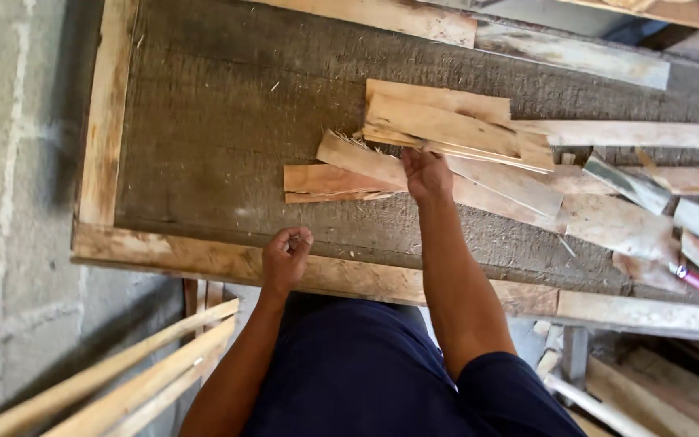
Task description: Trimming and sorting thin wood scraps using a utility knife on a workbench.
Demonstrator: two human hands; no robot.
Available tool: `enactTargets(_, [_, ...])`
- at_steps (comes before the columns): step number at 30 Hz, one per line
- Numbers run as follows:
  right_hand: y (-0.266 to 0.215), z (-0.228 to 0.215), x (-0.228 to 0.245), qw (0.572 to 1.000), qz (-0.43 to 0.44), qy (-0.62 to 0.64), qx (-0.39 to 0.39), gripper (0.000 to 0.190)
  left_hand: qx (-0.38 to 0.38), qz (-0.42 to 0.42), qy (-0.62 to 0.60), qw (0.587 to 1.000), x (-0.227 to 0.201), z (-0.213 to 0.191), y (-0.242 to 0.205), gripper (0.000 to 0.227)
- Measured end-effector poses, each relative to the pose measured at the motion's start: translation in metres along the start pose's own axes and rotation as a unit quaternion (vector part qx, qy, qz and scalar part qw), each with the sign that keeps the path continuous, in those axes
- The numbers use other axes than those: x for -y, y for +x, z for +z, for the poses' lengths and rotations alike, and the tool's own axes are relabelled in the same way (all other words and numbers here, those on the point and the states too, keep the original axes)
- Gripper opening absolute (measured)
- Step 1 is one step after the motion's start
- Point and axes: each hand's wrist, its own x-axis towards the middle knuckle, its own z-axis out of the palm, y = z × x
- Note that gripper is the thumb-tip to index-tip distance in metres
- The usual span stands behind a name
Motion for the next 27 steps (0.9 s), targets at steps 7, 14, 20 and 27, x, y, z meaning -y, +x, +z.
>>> enactTargets(7, [-0.097,0.075,0.034,0.79,-0.113,-0.601,0.03,0.02,-0.027,-0.083,0.197,0.977,-0.049,-0.037,0.067,0.027])
enactTargets(14, [-0.04,0.097,0.113,0.448,-0.182,-0.874,0.048,0.092,-0.013,-0.116,0.362,0.925,-0.047,-0.017,0.111,0.054])
enactTargets(20, [-0.012,0.089,0.137,0.283,-0.104,-0.942,0.15,0.138,-0.005,-0.107,0.427,0.898,-0.039,0.002,0.111,0.052])
enactTargets(27, [-0.031,0.092,0.175,0.325,-0.064,-0.939,0.097,0.14,-0.076,0.034,0.427,0.9,-0.021,0.02,0.108,0.051])
